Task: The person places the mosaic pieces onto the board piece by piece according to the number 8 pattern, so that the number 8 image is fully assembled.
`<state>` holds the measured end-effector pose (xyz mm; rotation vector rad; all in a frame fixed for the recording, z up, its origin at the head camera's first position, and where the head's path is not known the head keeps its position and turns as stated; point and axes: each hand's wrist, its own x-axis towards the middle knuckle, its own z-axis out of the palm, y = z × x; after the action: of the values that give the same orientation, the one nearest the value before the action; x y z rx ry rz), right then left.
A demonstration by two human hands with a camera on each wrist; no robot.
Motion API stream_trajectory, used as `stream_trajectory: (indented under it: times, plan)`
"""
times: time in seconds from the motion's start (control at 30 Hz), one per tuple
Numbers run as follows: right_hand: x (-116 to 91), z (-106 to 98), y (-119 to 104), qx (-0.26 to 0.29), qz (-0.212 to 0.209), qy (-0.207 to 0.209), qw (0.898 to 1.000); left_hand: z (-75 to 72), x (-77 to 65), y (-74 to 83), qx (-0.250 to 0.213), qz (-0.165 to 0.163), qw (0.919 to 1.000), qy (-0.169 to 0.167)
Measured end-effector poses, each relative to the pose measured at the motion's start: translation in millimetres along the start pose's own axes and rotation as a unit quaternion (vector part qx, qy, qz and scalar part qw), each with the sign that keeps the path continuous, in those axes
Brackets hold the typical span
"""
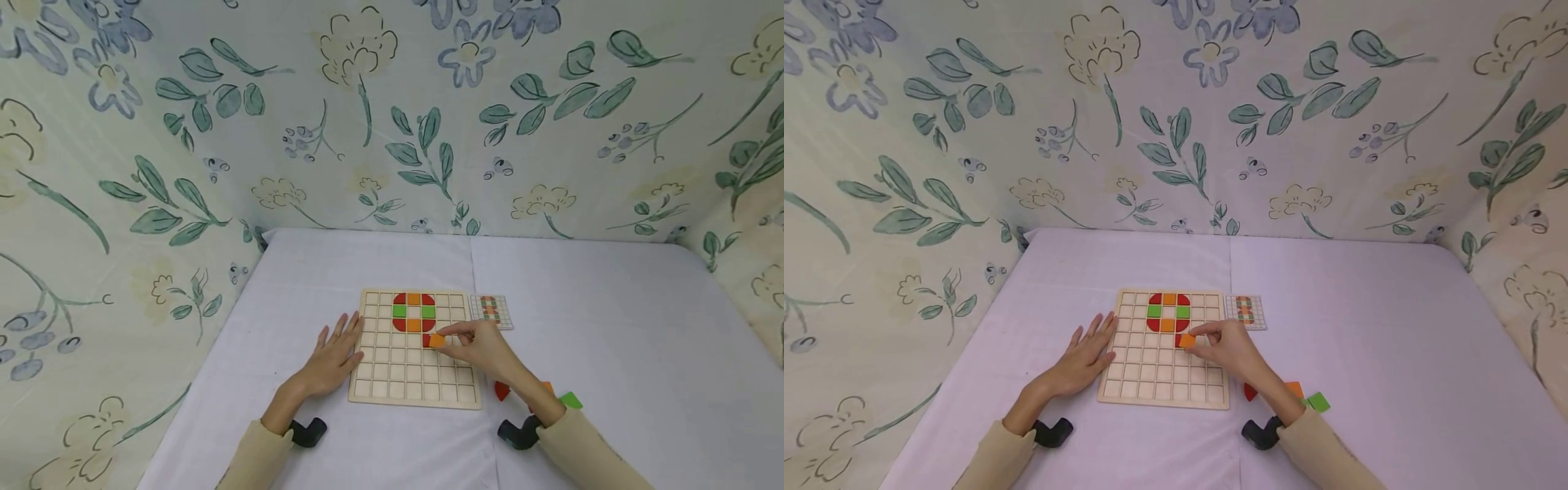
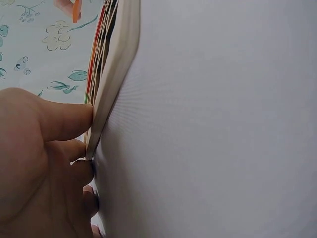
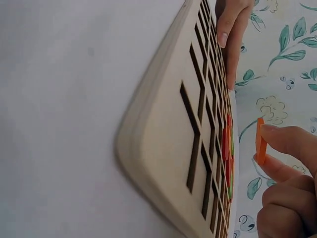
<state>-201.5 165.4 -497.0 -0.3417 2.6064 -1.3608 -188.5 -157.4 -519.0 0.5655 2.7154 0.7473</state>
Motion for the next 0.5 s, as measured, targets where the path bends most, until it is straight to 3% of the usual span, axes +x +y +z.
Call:
stream_trajectory:
  times: [0.3,0.5]
  plan:
    - [20,18,-7,-0.014,-0.016,-0.029,0.999,-0.3,-0.2,0.3,-0.002,-0.001,1.0000,-0.002]
    - [27,25,-7,-0.026,-0.033,-0.039,0.998,2.1,-1.0,-1.9,-0.015,0.012,0.9997,0.016]
